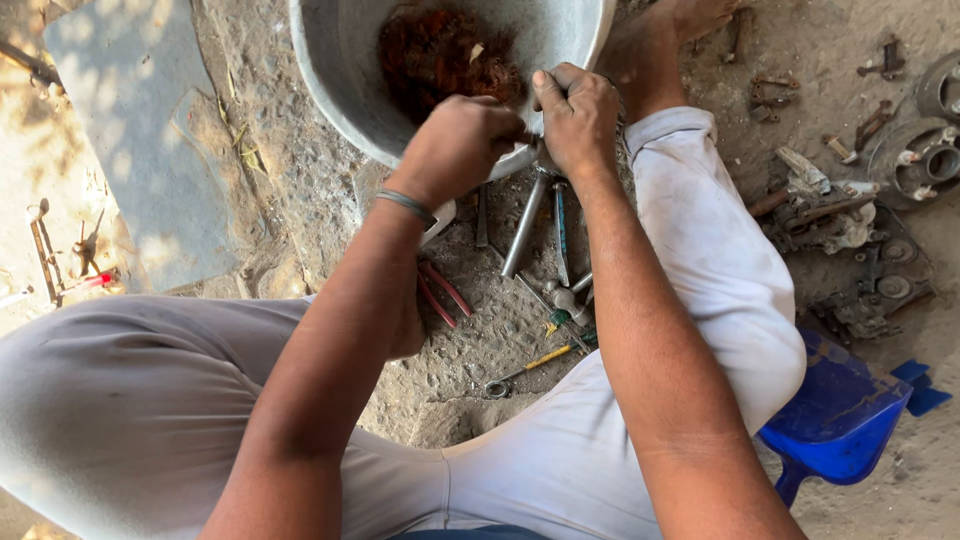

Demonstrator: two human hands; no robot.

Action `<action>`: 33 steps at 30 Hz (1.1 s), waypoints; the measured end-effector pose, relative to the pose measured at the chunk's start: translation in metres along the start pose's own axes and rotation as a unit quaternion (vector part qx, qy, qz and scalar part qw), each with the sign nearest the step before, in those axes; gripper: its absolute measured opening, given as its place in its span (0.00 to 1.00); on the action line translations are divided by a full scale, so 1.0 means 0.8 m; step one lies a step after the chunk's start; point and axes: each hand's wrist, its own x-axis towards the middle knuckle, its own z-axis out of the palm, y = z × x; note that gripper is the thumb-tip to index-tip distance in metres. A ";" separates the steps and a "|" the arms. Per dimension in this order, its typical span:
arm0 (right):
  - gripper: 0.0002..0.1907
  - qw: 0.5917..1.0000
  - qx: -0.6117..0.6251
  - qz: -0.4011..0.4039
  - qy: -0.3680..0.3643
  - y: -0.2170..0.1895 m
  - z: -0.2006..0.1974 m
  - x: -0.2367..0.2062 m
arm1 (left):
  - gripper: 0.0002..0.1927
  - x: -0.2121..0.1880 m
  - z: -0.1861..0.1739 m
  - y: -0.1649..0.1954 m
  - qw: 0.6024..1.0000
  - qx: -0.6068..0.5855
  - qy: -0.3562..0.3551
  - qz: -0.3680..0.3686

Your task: The person sits on the ground and uses a hammer and metal block to crush small metal objects. They then pull apart the crushed pieces by hand to separate copper wire from the metal casing, placing the wire into a nearby bucket.

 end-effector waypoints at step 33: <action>0.03 0.993 -0.049 -0.067 -0.081 -0.027 0.033 -0.016 | 0.03 -0.017 0.010 -0.037 0.968 0.019 0.239 -0.076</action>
